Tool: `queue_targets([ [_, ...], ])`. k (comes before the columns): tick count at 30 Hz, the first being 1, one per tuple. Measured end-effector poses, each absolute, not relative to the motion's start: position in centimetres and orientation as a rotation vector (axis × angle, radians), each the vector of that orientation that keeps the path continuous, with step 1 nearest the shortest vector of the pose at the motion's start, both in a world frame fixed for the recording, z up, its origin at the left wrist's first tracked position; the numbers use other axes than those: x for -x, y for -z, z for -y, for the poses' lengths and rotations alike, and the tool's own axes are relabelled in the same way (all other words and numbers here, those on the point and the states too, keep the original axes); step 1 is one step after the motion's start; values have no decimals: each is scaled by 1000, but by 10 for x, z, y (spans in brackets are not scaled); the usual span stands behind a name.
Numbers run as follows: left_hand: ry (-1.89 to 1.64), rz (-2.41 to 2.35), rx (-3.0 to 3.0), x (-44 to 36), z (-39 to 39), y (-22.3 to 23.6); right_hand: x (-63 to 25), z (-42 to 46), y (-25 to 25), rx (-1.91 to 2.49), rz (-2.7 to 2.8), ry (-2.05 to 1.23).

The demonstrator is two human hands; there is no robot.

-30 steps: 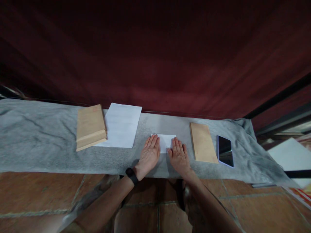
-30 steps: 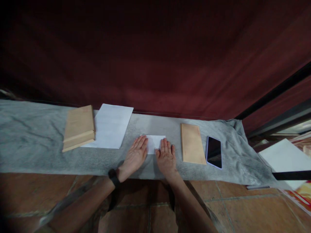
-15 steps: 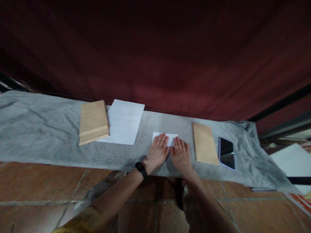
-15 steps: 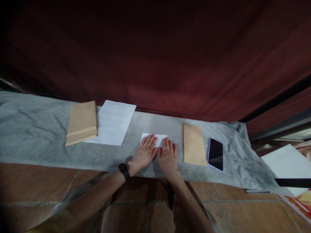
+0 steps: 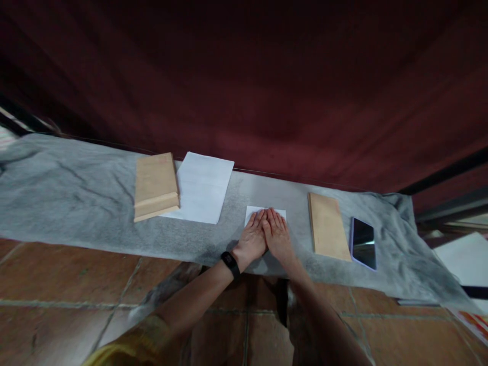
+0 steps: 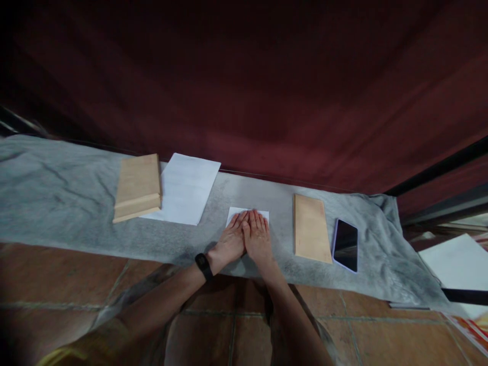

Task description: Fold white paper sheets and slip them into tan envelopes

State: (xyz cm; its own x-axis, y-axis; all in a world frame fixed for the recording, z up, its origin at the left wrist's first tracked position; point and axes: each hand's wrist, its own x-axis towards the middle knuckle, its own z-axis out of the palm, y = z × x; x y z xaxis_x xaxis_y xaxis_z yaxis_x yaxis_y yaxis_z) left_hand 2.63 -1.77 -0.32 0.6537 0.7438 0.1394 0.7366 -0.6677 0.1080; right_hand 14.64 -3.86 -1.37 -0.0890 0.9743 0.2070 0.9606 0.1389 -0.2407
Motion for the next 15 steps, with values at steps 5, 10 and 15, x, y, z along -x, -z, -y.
queue_targets([
  [5,-258,-1252,-2813,-24,17,3,-148,38,14,1881,2135,-24],
  [10,-277,-1248,-2804,-19,15,3,-149,36,14,1876,2150,21],
  [15,-306,-1383,-2721,-12,9,0,-153,38,16,1895,2149,88],
])
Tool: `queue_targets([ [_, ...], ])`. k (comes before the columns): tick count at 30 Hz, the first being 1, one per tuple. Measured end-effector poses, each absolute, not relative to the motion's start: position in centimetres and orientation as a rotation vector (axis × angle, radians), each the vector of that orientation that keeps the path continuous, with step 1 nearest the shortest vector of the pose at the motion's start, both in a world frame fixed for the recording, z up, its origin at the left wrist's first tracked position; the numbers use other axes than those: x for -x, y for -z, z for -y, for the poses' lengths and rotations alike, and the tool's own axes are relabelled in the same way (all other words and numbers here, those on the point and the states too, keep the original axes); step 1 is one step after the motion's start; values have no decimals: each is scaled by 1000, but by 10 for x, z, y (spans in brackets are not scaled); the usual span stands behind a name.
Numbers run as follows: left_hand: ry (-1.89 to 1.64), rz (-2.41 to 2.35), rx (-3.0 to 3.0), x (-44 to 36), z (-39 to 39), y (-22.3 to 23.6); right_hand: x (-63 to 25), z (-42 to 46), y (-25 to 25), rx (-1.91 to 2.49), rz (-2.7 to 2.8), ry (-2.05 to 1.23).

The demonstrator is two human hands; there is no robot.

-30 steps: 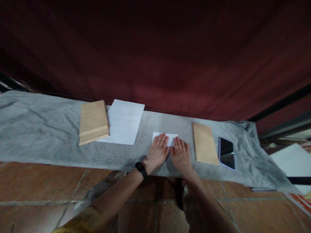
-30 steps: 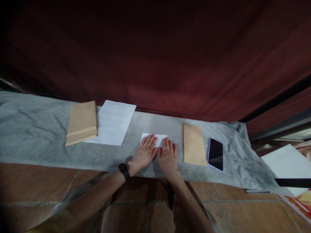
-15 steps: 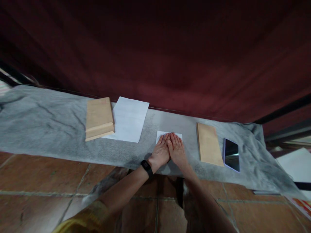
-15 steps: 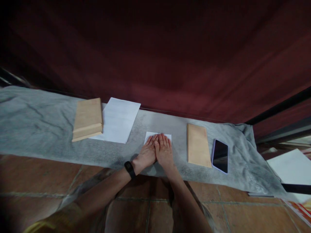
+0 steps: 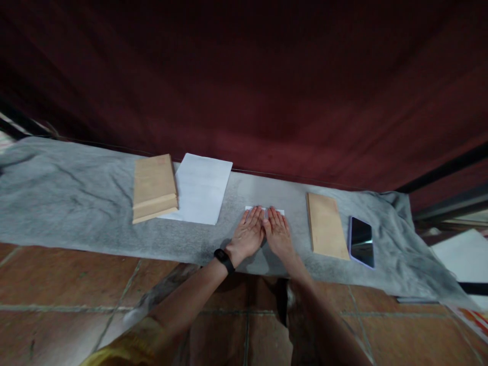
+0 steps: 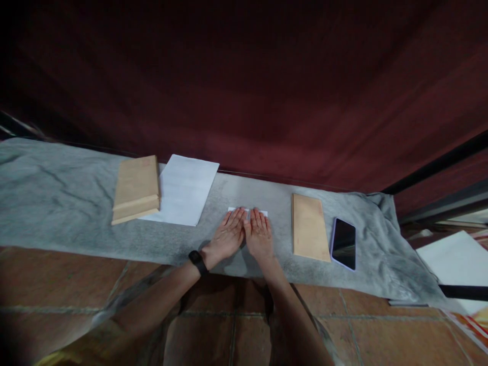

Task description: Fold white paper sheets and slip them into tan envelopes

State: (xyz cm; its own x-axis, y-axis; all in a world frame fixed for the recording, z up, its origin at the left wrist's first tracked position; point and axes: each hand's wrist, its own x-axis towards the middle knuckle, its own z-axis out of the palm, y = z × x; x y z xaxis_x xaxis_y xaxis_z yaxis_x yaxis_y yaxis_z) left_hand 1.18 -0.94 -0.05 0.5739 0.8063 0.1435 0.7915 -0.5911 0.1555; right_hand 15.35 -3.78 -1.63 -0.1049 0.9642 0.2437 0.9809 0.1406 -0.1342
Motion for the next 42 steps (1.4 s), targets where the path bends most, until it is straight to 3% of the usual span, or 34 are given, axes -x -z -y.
queue_targets([
  [34,-255,-1627,-2684,20,2,-1,-188,55,27,2050,1939,319],
  [42,-209,-1615,-2677,19,2,-4,-186,50,19,1989,1829,237],
])
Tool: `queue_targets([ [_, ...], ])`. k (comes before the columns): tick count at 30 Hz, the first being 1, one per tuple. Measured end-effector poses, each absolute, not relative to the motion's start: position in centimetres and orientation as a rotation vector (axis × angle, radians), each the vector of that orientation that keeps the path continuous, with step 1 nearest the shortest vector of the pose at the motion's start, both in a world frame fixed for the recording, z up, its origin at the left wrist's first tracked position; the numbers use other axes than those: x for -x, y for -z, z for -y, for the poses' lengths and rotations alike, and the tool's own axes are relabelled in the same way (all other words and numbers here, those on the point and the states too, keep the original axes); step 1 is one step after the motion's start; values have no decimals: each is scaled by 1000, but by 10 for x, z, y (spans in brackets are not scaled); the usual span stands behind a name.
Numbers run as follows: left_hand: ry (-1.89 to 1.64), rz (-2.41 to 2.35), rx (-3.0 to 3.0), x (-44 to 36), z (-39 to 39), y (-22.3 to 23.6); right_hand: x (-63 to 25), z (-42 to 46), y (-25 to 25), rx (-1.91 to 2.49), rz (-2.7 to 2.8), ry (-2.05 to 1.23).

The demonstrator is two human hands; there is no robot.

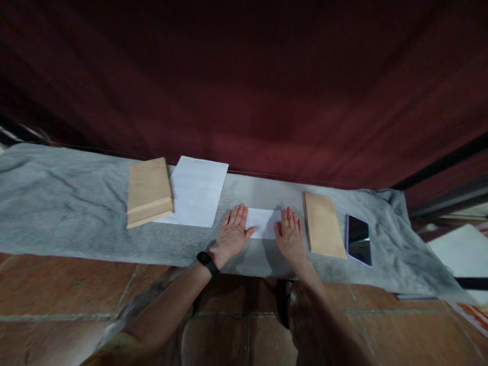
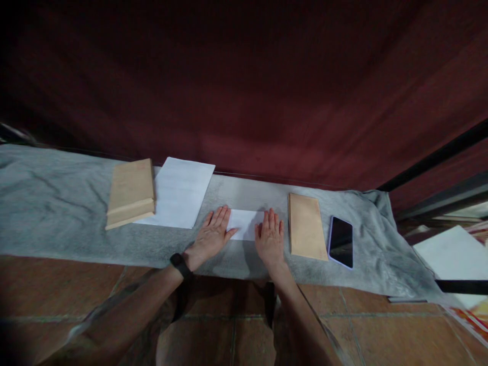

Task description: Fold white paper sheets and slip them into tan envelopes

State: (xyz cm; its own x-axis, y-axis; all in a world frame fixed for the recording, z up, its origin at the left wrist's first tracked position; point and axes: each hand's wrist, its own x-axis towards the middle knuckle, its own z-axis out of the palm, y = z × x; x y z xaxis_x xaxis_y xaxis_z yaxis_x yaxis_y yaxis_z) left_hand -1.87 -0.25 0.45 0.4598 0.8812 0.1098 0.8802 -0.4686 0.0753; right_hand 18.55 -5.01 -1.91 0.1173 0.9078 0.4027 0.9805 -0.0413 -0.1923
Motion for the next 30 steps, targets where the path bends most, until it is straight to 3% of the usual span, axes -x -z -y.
queue_targets([
  [8,-201,-1602,-2682,19,2,-3,-154,45,13,1880,2044,69],
  [21,-397,-1415,-2696,10,9,-9,-149,46,17,1934,2104,116],
  [30,-337,-1425,-2655,-8,13,-1,-151,47,19,1915,2193,162],
])
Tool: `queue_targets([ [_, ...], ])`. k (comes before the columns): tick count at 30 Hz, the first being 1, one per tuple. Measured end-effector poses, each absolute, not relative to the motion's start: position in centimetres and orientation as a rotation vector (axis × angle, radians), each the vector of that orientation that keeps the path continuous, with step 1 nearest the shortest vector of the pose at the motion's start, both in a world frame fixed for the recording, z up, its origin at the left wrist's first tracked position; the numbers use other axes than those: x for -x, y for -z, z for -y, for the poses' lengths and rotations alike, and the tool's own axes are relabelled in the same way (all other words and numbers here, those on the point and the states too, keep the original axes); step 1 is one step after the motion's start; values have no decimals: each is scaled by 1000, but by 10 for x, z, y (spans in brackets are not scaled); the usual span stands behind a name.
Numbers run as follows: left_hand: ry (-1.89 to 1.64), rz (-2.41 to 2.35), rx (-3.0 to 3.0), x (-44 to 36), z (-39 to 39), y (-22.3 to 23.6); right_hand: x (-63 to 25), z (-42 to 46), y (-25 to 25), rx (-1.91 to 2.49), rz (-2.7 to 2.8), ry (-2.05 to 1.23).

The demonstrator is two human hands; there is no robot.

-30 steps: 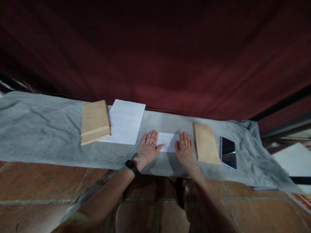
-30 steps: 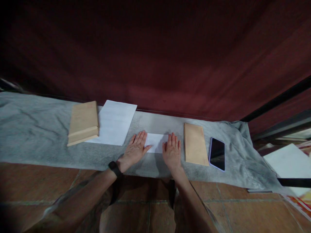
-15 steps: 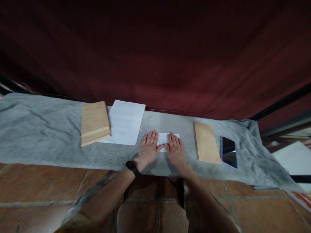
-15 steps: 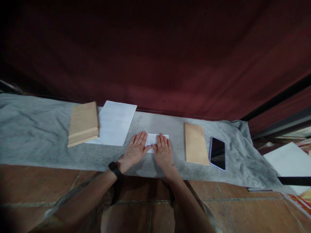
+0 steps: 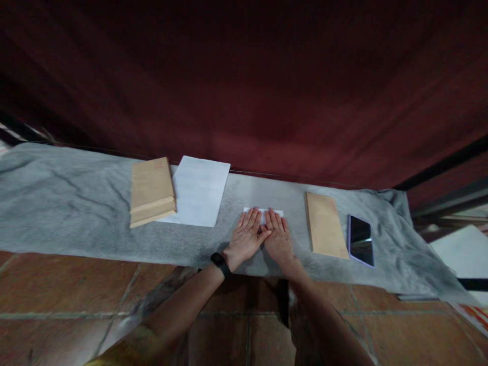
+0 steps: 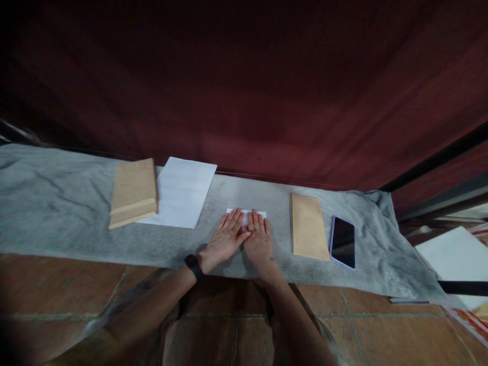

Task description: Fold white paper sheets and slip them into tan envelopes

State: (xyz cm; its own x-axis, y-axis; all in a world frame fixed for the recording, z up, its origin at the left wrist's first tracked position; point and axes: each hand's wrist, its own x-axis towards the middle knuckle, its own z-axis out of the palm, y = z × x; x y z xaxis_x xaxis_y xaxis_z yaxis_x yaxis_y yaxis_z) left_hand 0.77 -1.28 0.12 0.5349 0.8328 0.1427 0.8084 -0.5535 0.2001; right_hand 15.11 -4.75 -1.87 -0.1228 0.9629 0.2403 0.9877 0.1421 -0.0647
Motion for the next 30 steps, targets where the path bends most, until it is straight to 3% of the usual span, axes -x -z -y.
queue_targets([
  [30,-293,-1371,-2746,2,9,1,-189,56,28,2038,1974,335],
])
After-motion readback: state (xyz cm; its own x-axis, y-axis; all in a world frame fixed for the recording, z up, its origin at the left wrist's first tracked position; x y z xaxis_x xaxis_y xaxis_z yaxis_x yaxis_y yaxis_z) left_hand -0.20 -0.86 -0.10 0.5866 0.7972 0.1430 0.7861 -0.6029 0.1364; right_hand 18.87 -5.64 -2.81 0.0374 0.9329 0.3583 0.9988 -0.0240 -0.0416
